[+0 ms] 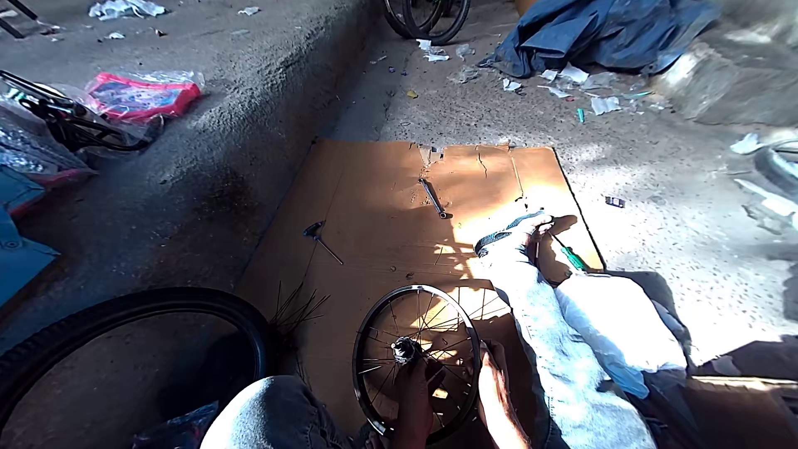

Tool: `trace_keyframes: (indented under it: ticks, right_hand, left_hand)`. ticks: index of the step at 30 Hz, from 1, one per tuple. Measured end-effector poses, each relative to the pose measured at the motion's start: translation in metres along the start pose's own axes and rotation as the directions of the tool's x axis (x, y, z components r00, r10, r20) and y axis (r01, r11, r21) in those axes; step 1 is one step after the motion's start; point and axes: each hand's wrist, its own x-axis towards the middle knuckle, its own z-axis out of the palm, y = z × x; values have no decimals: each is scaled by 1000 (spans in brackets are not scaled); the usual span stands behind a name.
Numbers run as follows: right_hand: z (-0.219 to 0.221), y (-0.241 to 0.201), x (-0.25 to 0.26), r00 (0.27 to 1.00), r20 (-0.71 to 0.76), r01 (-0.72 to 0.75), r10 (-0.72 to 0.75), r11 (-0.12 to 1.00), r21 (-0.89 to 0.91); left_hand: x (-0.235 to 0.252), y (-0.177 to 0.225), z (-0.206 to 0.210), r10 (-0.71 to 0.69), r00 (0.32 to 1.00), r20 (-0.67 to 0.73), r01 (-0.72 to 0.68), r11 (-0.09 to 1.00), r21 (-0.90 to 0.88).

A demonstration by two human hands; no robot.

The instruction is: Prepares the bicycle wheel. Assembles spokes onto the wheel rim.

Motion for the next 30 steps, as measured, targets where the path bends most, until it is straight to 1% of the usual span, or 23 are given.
trace_keyframes:
  ticks: [2,4,7,10,15,18,21,24,27,29,30]
  right_hand:
    - [-1,1,3,1000,1,11,-11,1000,-11]
    - [-1,-1,3,1000,-2,4,-4,1000,-16]
    - [-2,-3,3,999,-10,-33,33,999,2]
    - [-2,-3,3,998,-2,-55,55,998,29]
    - [-3,-3,0,999,1,-53,53,998,29]
    - [-4,-2,-2,999,8,-34,34,999,-29]
    - [-3,-1,-3,1000,5,-24,24,999,-35]
    - [-3,-2,-6,999,-7,-40,40,998,-57]
    - [-4,1,-7,999,-18,-40,39,997,-71]
    - [-4,2,-2,1000,-13,-29,28,996,-84]
    - [-3,1,3,1000,-9,-31,30,996,-85]
  left_hand:
    - [1,1,-3,-23,999,42,23,1000,-3]
    - [3,1,-6,-38,996,82,35,999,35]
    - [2,4,-4,-46,995,90,27,979,203]
    - [2,7,-2,-61,994,90,24,928,371]
    - [1,12,1,-67,995,70,25,876,482]
    - [1,13,3,-38,998,56,-2,813,583]
    - [3,12,5,-18,999,32,-8,745,667]
    - [4,11,5,-14,1000,5,6,702,712]
    - [6,8,3,-18,1000,-2,14,684,729]
    - [5,10,3,-36,999,22,10,716,698]
    - [4,11,4,-46,998,41,9,767,642]
